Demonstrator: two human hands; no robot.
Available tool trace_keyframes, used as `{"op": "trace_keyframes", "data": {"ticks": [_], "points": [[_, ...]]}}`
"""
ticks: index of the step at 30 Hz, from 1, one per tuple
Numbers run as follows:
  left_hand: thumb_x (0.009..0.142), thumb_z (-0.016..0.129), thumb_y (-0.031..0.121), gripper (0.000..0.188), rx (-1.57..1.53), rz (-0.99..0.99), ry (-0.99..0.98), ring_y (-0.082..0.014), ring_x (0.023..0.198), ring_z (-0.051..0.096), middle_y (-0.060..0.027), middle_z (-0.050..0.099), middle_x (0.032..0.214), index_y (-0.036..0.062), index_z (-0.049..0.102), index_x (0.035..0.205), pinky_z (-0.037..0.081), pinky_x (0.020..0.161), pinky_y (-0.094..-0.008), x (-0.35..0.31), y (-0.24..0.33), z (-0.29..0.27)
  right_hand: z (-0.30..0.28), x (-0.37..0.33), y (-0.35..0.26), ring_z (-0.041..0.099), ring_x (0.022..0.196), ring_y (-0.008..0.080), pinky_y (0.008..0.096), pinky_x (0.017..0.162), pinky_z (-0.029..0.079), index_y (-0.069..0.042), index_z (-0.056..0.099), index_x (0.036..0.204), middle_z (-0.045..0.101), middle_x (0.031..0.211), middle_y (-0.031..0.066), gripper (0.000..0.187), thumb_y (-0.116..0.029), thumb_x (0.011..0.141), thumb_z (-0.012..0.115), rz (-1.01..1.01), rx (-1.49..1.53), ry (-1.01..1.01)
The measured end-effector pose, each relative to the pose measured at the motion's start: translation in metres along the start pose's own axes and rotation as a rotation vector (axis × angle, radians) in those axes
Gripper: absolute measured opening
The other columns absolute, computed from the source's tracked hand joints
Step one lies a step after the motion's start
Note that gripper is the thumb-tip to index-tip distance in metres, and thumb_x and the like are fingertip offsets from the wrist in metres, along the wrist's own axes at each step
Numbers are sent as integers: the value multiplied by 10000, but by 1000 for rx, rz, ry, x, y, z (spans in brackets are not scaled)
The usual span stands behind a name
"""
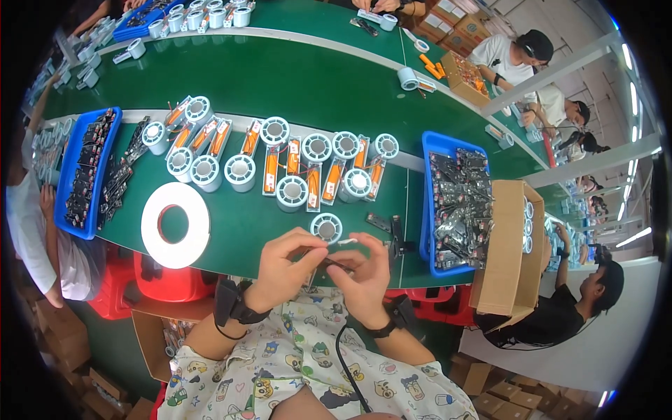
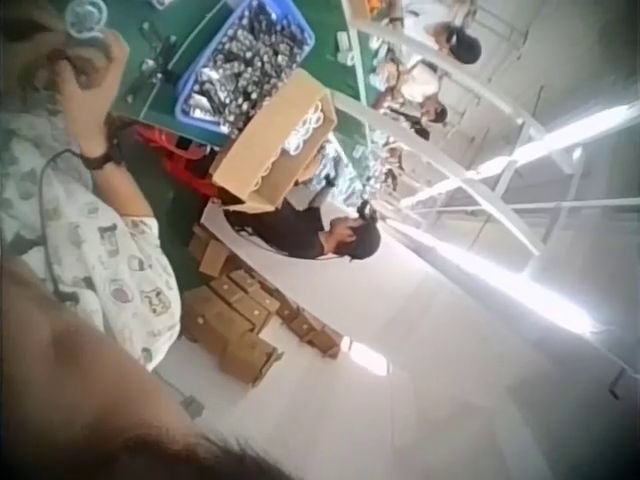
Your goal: The person peels a piece of tape from a roll, sticks it onto a battery, and presses it down. They then pick up a circuit board, align it with the battery, and press the two components together before placing the assembly onto a fan housing.
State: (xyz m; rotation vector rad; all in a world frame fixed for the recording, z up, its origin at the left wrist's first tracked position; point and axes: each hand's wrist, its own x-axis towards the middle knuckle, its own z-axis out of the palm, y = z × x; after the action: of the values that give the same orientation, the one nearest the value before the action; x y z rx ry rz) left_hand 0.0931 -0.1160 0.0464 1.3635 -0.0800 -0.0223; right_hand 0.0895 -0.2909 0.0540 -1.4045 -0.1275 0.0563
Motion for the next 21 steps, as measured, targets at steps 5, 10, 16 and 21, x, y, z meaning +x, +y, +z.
{"op": "trace_keyframes", "data": {"ticks": [5, 10, 16, 21], "points": [[902, 676, -99, 208, -40, -50, -5, -157, 913, 679, -121, 684, 1106, -43, 705, 1101, 567, 775, -279, -11, 6, 0, -8, -2, 6, 696, 1039, 273, 349, 865, 595, -35, 444, 1372, 448, 1404, 172, 658, 194, 805, 686, 14, 85, 100], [878, 683, -108, 228, -77, -146, -29, -197, 920, 693, -129, 691, 1145, -27, 710, 1090, 573, 789, -312, -25, 1, -9, -15, -2, 1, 696, 1038, 328, 400, 893, 590, -13, 459, 1340, 490, 1379, 185, 587, 184, 822, 654, 8, 108, 104], [819, 723, -55, 264, 598, 317, -10, -260, 895, 694, -126, 695, 1114, 6, 711, 1075, 548, 779, -356, -27, 15, -4, -5, -14, 5, 694, 1072, 351, 418, 924, 591, -10, 418, 1366, 495, 1399, 204, 568, 154, 868, 635, -26, 35, 73], [791, 749, 20, 284, 958, 501, -76, -275, 891, 674, -110, 700, 1049, 38, 699, 1070, 510, 774, -371, -29, 21, 2, 6, -19, -2, 697, 1075, 349, 408, 909, 598, -12, 369, 1400, 507, 1392, 215, 595, 138, 888, 631, 20, 41, 61]]}}
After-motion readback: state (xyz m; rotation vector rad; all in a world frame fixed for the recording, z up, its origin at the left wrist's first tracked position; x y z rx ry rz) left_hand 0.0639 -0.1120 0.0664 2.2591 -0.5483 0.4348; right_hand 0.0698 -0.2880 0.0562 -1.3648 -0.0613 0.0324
